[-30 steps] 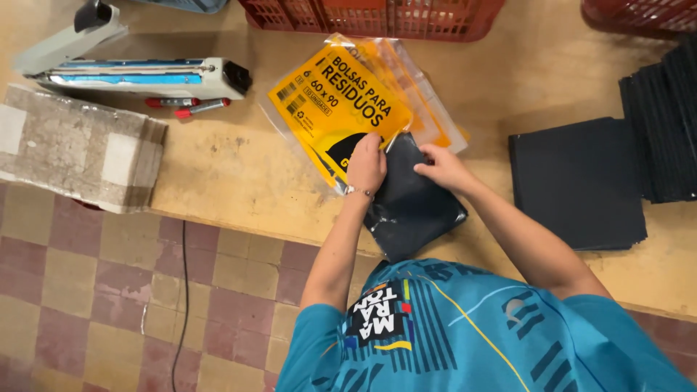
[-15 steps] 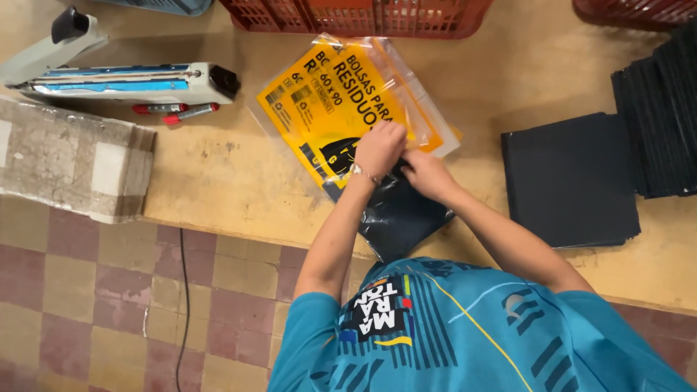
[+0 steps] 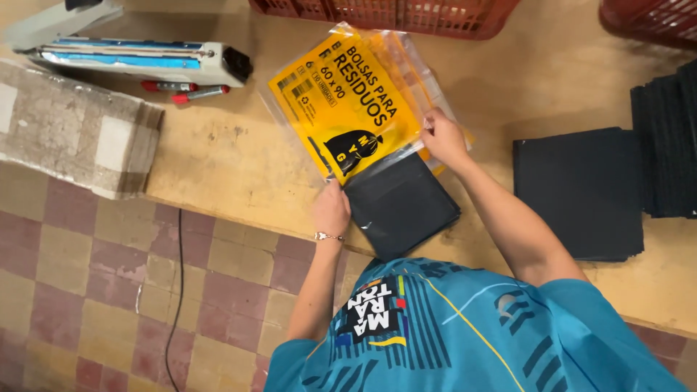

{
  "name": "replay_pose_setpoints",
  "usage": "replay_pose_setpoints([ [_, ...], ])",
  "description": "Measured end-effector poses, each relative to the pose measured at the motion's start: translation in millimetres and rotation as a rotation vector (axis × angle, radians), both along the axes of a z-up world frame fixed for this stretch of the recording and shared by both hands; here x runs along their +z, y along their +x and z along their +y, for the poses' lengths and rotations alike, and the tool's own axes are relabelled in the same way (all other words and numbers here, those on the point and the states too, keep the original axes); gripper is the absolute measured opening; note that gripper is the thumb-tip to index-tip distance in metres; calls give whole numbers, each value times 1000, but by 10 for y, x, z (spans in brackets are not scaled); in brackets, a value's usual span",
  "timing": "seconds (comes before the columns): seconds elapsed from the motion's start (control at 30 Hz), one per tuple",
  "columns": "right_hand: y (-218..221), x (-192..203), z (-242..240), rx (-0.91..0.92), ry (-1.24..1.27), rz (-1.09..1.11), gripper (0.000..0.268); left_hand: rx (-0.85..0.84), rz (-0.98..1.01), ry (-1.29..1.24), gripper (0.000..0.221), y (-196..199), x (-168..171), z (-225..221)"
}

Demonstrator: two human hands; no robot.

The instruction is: Packaging black trash bags into yellow plastic sleeves at a factory workstation

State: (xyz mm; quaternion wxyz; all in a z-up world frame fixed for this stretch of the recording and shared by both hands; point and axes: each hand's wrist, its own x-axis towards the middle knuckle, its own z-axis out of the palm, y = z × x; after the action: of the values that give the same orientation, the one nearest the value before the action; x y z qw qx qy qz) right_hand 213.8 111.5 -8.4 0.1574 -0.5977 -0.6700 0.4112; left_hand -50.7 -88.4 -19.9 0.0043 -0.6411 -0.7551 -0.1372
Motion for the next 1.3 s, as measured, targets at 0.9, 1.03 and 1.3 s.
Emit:
replay_pose_setpoints([
  [0.9, 531, 1312, -1589, 44, 0, 830, 57, -47, 7, 559, 27, -243, 1427, -28],
  [1.03, 1293, 620, -1607, -23, 557, -616, 37, 43, 186, 750, 17, -731, 2321, 46],
  [1.3, 1786, 107, -1798, -104, 624, -1064, 42, 13, 643, 635, 19, -1604, 597, 144],
])
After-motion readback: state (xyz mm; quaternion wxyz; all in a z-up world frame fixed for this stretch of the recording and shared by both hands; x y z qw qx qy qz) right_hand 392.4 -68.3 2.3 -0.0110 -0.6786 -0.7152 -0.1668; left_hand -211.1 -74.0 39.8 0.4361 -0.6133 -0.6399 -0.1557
